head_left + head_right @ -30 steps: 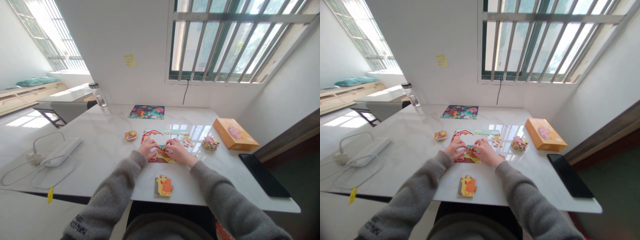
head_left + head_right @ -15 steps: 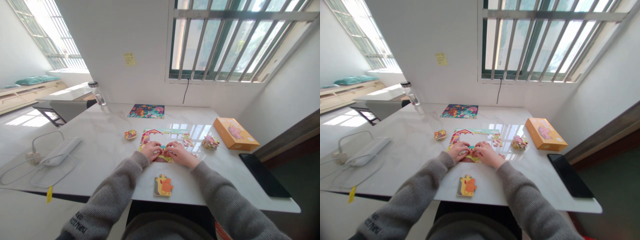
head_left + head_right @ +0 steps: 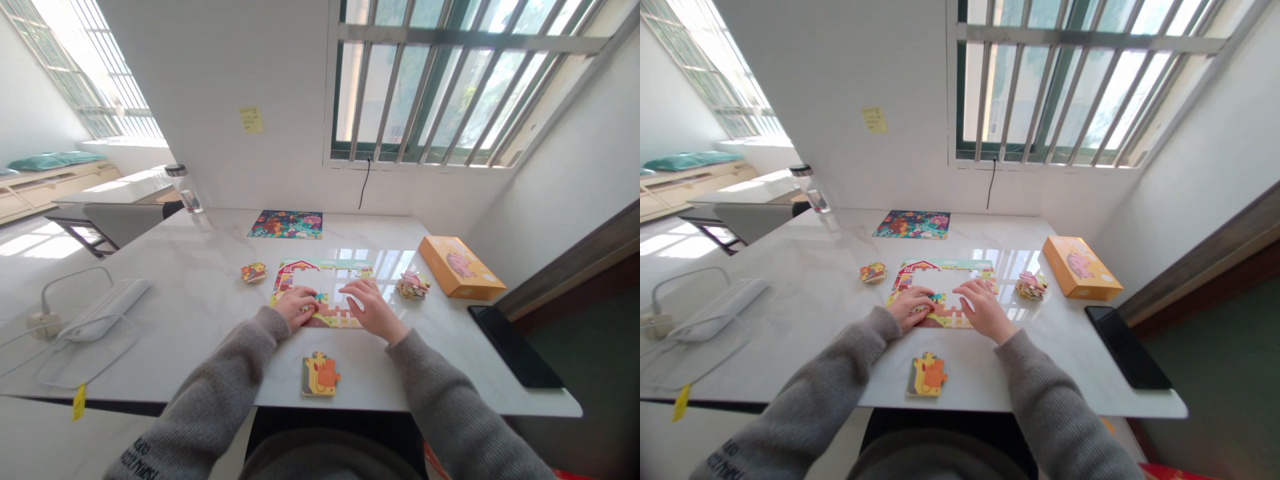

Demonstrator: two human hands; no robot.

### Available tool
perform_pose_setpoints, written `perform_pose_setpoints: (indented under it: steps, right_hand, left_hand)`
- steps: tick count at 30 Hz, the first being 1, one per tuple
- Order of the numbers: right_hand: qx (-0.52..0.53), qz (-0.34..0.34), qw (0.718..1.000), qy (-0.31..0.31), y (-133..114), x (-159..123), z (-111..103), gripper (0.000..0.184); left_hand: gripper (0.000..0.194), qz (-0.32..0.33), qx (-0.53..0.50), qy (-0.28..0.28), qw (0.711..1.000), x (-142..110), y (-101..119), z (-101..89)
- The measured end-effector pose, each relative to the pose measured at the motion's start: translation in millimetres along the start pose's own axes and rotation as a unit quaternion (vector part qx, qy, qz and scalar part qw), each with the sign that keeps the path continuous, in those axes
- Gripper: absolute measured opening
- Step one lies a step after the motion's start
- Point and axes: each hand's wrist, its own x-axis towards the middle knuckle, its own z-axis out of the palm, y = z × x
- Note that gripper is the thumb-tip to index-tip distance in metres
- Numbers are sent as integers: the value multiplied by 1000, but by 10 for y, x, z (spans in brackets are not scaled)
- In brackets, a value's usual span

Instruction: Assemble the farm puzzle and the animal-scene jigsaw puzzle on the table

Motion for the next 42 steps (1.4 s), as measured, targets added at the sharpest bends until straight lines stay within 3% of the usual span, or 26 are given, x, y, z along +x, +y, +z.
perform_pose_setpoints:
  steps: [3, 7, 11, 15, 19, 26, 36, 39, 42]
  right_hand:
    - [-39, 58, 991, 116, 208, -123, -258, 30]
    - [-142, 160, 959, 186, 626, -364, -590, 26]
    - [-168, 194, 949, 184, 989, -600, -769, 29]
    - [-160, 203, 955, 145, 1164, -757, -794, 35]
    - [-165, 219, 954, 122, 1208, -816, -789, 28]
    - [-180, 213, 950, 141, 1209, -823, -816, 21]
    - [-202, 179, 945, 183, 1249, -813, -813, 25]
    - [-201, 152, 945, 206, 1160, -774, -830, 25]
    - [-187, 123, 951, 213, 920, -671, -736, 26]
  left_hand:
    - [16, 1, -3, 10, 1000, -1, -20, 19]
    - [16, 2, -7, 9, 1000, -2, -20, 11]
    - [17, 4, -9, 11, 1000, 1, -32, 6]
    - [18, 12, -10, 7, 1000, -3, -71, 13]
    - [19, 18, -13, 7, 1000, -11, -101, 18]
    - [18, 15, -14, 5, 1000, -10, -104, 18]
    - [17, 18, -18, 6, 1000, -7, -95, 8]
    - [16, 13, -16, 4, 1000, -3, -96, 9]
    - [17, 9, -13, 0, 1000, 1, -89, 9]
